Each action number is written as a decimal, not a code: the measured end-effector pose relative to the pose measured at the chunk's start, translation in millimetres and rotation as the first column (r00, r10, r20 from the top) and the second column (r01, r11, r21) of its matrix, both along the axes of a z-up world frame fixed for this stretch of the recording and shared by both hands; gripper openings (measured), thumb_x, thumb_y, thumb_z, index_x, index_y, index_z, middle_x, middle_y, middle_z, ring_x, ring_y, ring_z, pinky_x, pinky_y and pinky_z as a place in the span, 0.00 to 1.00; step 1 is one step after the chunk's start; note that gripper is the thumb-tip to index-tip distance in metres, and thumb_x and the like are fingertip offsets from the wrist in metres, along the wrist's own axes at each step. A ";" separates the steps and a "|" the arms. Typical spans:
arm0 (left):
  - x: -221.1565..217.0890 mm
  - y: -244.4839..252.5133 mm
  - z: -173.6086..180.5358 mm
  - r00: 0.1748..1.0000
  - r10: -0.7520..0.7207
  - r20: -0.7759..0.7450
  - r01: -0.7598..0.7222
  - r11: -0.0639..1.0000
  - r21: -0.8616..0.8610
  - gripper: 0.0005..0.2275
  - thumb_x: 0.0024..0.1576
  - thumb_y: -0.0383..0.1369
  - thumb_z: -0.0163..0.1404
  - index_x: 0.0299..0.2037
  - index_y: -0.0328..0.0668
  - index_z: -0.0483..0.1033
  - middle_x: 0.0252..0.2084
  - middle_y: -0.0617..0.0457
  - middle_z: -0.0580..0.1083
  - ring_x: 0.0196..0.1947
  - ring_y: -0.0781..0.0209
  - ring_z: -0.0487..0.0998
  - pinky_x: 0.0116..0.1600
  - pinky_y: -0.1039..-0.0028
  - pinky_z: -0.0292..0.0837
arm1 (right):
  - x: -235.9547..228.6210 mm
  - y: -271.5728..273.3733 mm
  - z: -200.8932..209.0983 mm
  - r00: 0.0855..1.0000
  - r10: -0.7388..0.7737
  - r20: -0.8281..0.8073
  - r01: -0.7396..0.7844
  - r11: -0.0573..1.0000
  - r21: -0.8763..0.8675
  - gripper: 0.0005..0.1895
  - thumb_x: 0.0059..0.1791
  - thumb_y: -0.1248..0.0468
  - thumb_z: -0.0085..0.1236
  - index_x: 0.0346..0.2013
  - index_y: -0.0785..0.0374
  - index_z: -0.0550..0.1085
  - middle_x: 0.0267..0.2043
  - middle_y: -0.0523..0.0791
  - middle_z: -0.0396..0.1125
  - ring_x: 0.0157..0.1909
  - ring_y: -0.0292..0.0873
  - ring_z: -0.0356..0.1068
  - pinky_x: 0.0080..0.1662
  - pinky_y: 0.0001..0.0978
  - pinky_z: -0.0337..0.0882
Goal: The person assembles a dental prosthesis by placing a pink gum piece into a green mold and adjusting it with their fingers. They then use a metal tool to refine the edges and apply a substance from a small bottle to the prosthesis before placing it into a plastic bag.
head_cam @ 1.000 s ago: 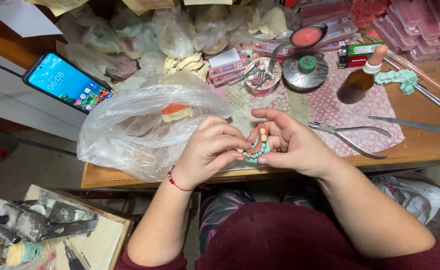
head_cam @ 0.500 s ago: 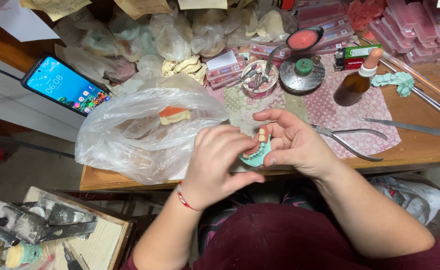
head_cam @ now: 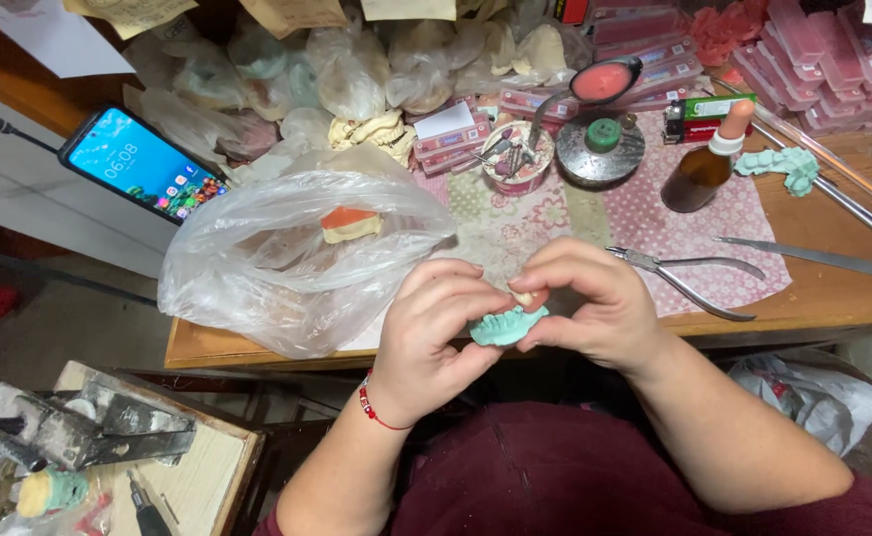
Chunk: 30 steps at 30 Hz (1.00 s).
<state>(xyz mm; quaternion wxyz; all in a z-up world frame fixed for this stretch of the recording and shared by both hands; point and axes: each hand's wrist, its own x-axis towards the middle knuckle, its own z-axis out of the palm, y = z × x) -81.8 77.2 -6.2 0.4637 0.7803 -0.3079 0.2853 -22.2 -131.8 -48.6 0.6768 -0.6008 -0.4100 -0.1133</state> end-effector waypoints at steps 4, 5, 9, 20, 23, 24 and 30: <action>-5.0 -0.4 4.0 0.998 -0.042 0.042 0.041 0.999 0.027 0.07 0.57 0.33 0.59 0.42 0.43 0.83 0.38 0.53 0.80 0.44 0.43 0.82 0.52 0.56 0.80 | -4.5 -0.7 22.0 0.980 -0.023 0.198 0.033 0.998 -0.048 0.22 0.35 0.60 0.79 0.37 0.69 0.81 0.30 0.47 0.72 0.36 0.49 0.73 0.42 0.43 0.76; -6.0 -1.3 4.7 0.998 -0.041 0.043 0.040 0.999 0.025 0.07 0.57 0.33 0.59 0.42 0.43 0.83 0.38 0.53 0.80 0.44 0.43 0.82 0.52 0.56 0.80 | -7.3 -0.2 26.7 0.980 -0.022 0.198 0.033 0.998 -0.050 0.22 0.35 0.60 0.79 0.37 0.69 0.81 0.30 0.47 0.72 0.36 0.49 0.73 0.42 0.43 0.76; -8.6 -2.9 3.7 0.994 -0.070 0.085 0.069 0.998 0.012 0.06 0.56 0.32 0.59 0.40 0.43 0.82 0.36 0.53 0.79 0.42 0.44 0.81 0.51 0.57 0.80 | -15.3 0.4 39.1 0.955 -0.026 0.296 0.041 0.998 -0.045 0.18 0.40 0.58 0.75 0.37 0.68 0.81 0.30 0.45 0.71 0.35 0.49 0.72 0.40 0.42 0.75; -20.7 -8.8 1.4 0.989 -0.145 0.030 0.148 0.978 -0.143 0.12 0.56 0.38 0.63 0.45 0.42 0.82 0.39 0.52 0.80 0.45 0.44 0.82 0.53 0.55 0.80 | -33.1 -4.4 52.3 0.916 -0.086 0.392 0.110 0.993 -0.040 0.17 0.41 0.58 0.74 0.34 0.68 0.81 0.29 0.46 0.70 0.32 0.49 0.72 0.37 0.42 0.76; -22.0 -10.7 2.2 0.988 -0.155 0.025 0.157 0.967 -0.199 0.09 0.56 0.34 0.63 0.42 0.40 0.82 0.38 0.51 0.80 0.42 0.44 0.82 0.54 0.52 0.79 | -35.3 -2.5 51.7 0.928 -0.076 0.366 0.090 0.996 -0.021 0.17 0.41 0.59 0.74 0.35 0.69 0.81 0.28 0.46 0.70 0.32 0.49 0.73 0.36 0.43 0.76; -22.4 -10.7 3.3 0.986 -0.163 0.026 0.164 0.966 -0.201 0.07 0.57 0.33 0.61 0.41 0.40 0.82 0.38 0.51 0.80 0.42 0.43 0.82 0.55 0.51 0.79 | -36.5 -1.7 51.5 0.929 -0.075 0.361 0.087 0.996 -0.016 0.16 0.41 0.59 0.74 0.35 0.69 0.81 0.28 0.46 0.70 0.32 0.50 0.72 0.36 0.43 0.76; -31.3 -8.7 9.5 0.994 -0.095 0.057 0.102 0.988 -0.119 0.04 0.59 0.30 0.59 0.40 0.40 0.82 0.35 0.50 0.79 0.38 0.43 0.82 0.54 0.50 0.80 | -31.2 -4.6 39.2 0.932 -0.043 0.360 0.061 0.997 -0.040 0.16 0.44 0.58 0.70 0.37 0.69 0.81 0.31 0.48 0.70 0.35 0.53 0.72 0.40 0.47 0.76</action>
